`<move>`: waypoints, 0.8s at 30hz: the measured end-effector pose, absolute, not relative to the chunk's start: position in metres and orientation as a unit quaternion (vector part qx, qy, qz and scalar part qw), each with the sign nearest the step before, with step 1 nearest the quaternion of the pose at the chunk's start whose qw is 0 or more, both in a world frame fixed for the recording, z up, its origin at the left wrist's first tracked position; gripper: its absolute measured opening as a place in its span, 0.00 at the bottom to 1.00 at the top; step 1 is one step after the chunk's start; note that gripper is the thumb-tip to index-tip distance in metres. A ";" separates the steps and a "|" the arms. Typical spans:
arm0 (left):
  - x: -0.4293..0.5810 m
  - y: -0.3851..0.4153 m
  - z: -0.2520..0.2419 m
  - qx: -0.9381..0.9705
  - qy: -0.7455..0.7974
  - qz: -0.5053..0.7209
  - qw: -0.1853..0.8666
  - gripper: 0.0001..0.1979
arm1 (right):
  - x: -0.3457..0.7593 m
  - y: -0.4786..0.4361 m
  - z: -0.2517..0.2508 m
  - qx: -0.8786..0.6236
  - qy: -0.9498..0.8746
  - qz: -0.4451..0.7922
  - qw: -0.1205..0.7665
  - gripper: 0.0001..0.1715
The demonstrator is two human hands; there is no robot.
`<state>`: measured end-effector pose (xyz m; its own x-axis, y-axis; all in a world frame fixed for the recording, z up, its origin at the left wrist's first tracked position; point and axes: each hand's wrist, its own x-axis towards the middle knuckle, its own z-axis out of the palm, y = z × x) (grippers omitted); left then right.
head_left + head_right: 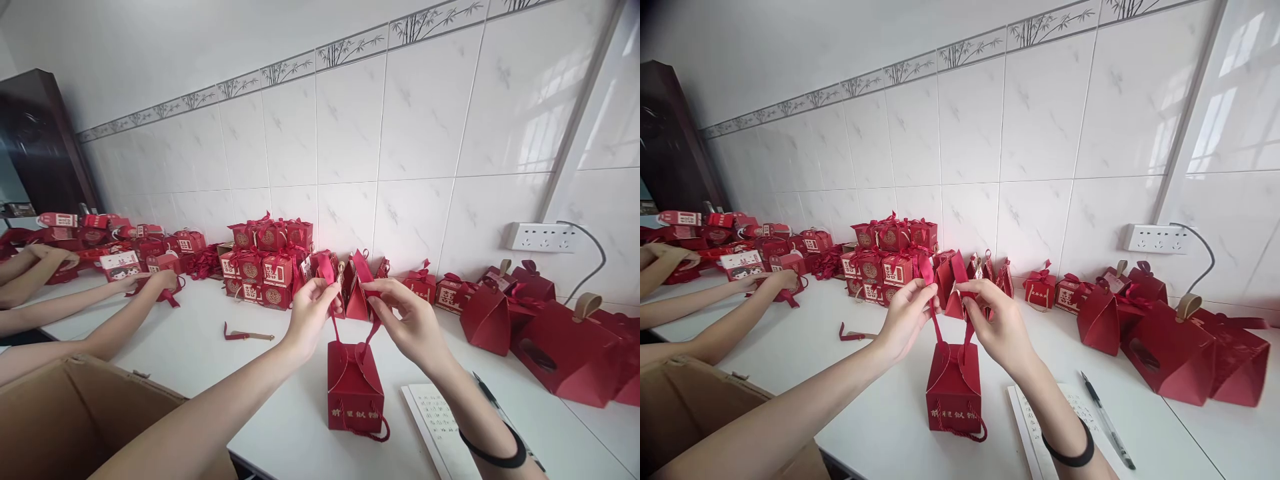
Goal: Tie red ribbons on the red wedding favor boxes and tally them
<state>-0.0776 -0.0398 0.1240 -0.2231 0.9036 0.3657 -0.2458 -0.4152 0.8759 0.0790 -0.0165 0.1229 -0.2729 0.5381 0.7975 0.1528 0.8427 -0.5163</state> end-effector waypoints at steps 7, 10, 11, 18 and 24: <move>-0.077 -0.041 0.132 0.472 0.353 0.705 0.394 0.08 | 0.080 -0.014 0.119 -0.215 -0.799 0.171 0.535 0.12; -0.077 -0.041 0.133 0.480 0.360 0.700 0.387 0.08 | 0.080 -0.013 0.119 -0.208 -0.804 0.178 0.529 0.12; -0.076 -0.041 0.133 0.483 0.362 0.699 0.385 0.09 | 0.079 -0.014 0.119 -0.206 -0.805 0.177 0.527 0.12; -0.074 -0.041 0.134 0.489 0.352 0.698 0.387 0.08 | 0.079 -0.015 0.121 -0.202 -0.803 0.152 0.540 0.12; -0.078 -0.041 0.127 0.485 0.348 0.699 0.394 0.10 | 0.080 -0.013 0.121 -0.196 -0.798 0.147 0.551 0.11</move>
<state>-0.0784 -0.0411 0.1267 -0.2194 0.8884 0.4033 -0.2135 -0.4471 0.8686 0.0804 -0.0129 0.1207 -0.3158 0.4750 0.8214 0.1516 0.8798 -0.4505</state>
